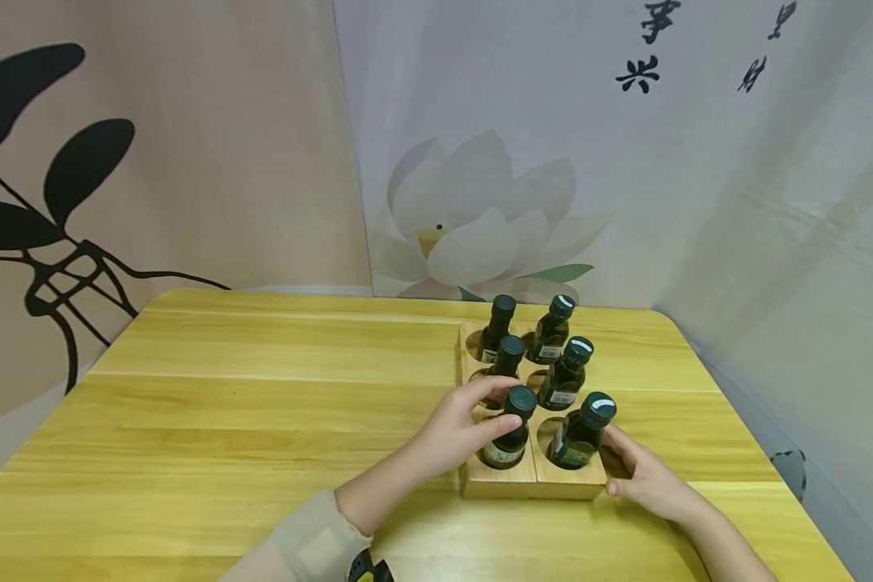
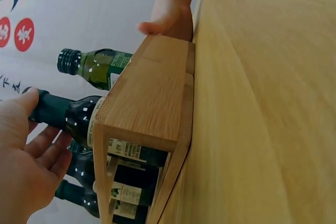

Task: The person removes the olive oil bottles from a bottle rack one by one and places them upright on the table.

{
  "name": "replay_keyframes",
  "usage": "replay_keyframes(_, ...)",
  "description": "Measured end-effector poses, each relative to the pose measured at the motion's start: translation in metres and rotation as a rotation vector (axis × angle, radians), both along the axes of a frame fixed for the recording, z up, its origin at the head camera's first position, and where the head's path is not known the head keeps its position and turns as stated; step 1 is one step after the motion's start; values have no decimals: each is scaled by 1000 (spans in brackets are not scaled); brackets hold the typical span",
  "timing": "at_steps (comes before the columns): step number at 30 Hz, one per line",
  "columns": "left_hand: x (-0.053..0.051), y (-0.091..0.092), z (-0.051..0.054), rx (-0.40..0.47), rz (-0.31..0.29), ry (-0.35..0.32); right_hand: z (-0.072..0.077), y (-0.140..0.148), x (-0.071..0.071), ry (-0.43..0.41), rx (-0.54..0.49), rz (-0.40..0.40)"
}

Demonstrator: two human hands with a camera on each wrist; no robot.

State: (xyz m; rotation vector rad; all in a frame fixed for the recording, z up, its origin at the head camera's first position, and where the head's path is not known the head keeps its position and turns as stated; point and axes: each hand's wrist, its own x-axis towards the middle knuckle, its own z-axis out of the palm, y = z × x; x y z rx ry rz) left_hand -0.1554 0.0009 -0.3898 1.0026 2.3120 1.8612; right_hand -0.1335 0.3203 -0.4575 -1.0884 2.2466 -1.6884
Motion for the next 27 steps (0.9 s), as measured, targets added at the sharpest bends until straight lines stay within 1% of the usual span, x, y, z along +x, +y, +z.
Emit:
replay_keyframes(3,0,1,0,10,4,11,0,0,0,5,12,-9)
replay_keyframes(10,0,4,3,25,8,75,2,-2,0,7,25,-23)
replay_keyframes(16,2,4,5,32,10,86,1,-1,-1,-6,30,-34)
replay_keyframes(20,4,4,7,43,15,80,0,0,-1,-11,34,-41)
replay_keyframes(23,6,5,9,54,31,75,0,0,0,-17,32,-41)
replay_keyframes(27,8,5,15,64,65,87,0,0,1,-17,30,-47)
